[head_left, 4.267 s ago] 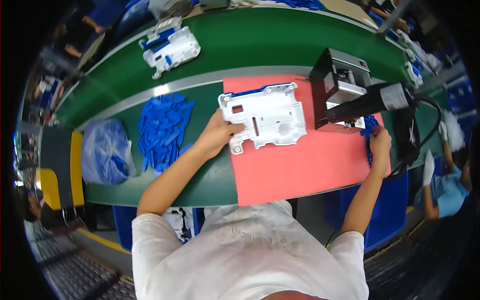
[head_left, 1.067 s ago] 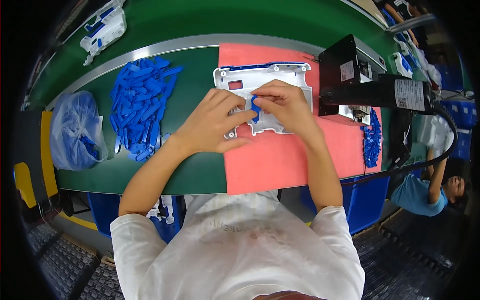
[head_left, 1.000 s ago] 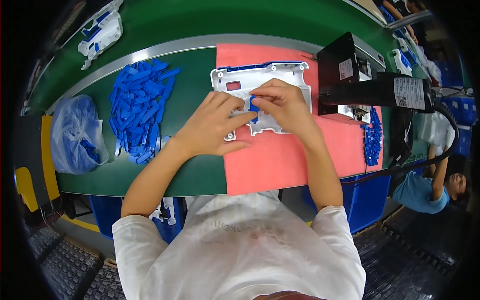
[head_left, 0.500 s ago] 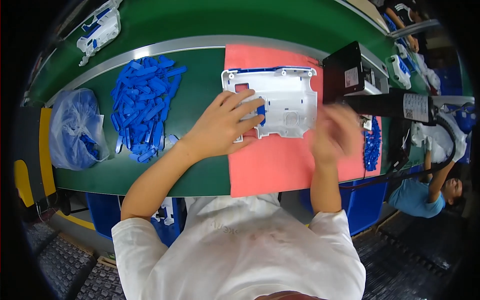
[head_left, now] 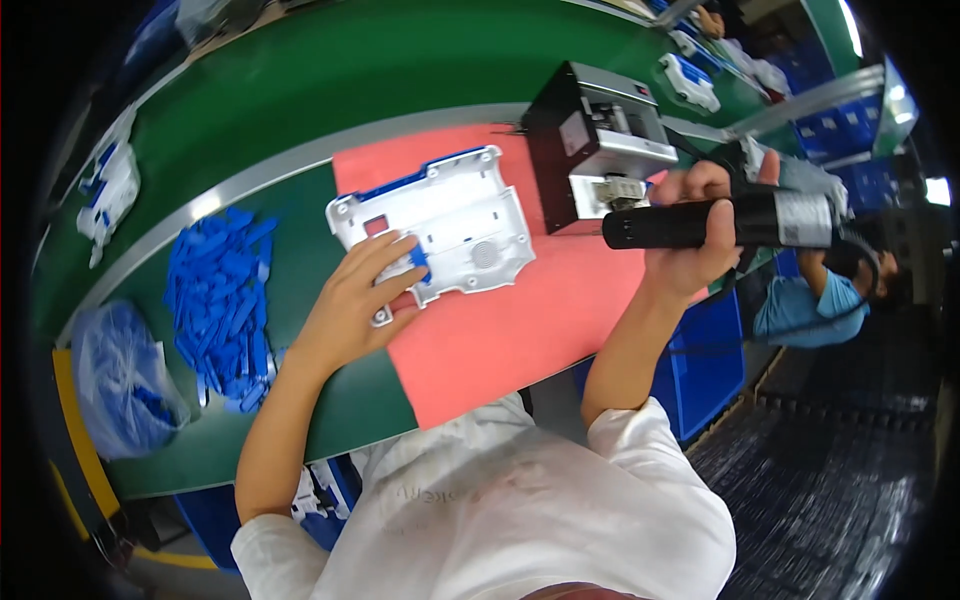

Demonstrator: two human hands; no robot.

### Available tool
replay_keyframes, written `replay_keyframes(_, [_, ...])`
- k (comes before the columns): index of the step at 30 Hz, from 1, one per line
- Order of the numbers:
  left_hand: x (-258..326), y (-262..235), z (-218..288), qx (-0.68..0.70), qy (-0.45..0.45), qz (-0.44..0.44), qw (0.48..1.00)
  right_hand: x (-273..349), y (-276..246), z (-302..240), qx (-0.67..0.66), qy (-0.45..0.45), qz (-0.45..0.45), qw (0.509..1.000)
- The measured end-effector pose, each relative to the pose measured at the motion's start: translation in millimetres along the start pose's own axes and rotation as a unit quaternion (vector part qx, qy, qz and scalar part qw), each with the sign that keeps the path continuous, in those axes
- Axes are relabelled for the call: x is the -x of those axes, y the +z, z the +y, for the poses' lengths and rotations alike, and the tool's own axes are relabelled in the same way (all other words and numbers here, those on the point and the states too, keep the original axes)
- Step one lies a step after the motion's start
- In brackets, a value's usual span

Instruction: Assembling a white and blue plastic housing by inserting small blue components and using an electric screwdriver to fasten them.

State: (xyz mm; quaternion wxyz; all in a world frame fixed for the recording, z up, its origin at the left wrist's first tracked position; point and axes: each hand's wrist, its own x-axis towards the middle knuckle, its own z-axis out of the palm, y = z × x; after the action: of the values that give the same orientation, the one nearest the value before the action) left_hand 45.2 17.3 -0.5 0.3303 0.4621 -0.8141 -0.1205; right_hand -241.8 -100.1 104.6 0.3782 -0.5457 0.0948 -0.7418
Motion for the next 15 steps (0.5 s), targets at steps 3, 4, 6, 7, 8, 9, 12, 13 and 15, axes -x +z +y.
replay_keyframes(3, [-4.9, -0.2, 6.8, -0.003, 0.002, -0.016, 1.000, -10.6, -12.0, -4.4, 0.052, 0.004, 0.009, 0.999])
replay_keyframes(4, [-5.1, 2.3, 7.7, 0.003, -0.002, -0.012, 1.000, -14.1, -18.7, -4.7, 0.118, -0.042, 0.030, 0.992])
replay_keyframes(6, [-6.6, 7.5, 8.0, 0.018, -0.011, -0.004, 1.000, -18.8, -21.2, -10.5, 0.161, -0.089, 0.075, 0.980])
replay_keyframes(7, [-7.7, 9.0, 9.2, 0.019, -0.006, -0.007, 1.000, -20.0, -25.6, -10.8, 0.164, -0.091, 0.078, 0.979])
replay_keyframes(8, [-9.0, 10.7, 10.4, 0.020, -0.012, -0.004, 1.000, -22.3, -31.1, -9.3, 0.177, -0.092, 0.073, 0.977])
replay_keyframes(9, [-9.3, 11.4, 10.5, 0.019, -0.020, 0.001, 1.000, -23.9, -32.4, -7.6, 0.188, -0.092, 0.067, 0.976])
replay_keyframes(12, [-9.2, 13.0, 10.1, 0.025, -0.026, 0.009, 0.999, -24.1, -29.3, 6.1, 0.178, -0.073, 0.058, 0.980])
replay_keyframes(13, [-9.4, 13.2, 9.8, 0.026, -0.026, 0.007, 0.999, -24.7, -35.7, 11.3, 0.215, -0.068, 0.033, 0.974])
replay_keyframes(15, [-7.9, 13.5, 8.2, 0.024, -0.025, 0.015, 0.999, -22.5, -34.6, 17.7, 0.203, -0.034, 0.017, 0.978])
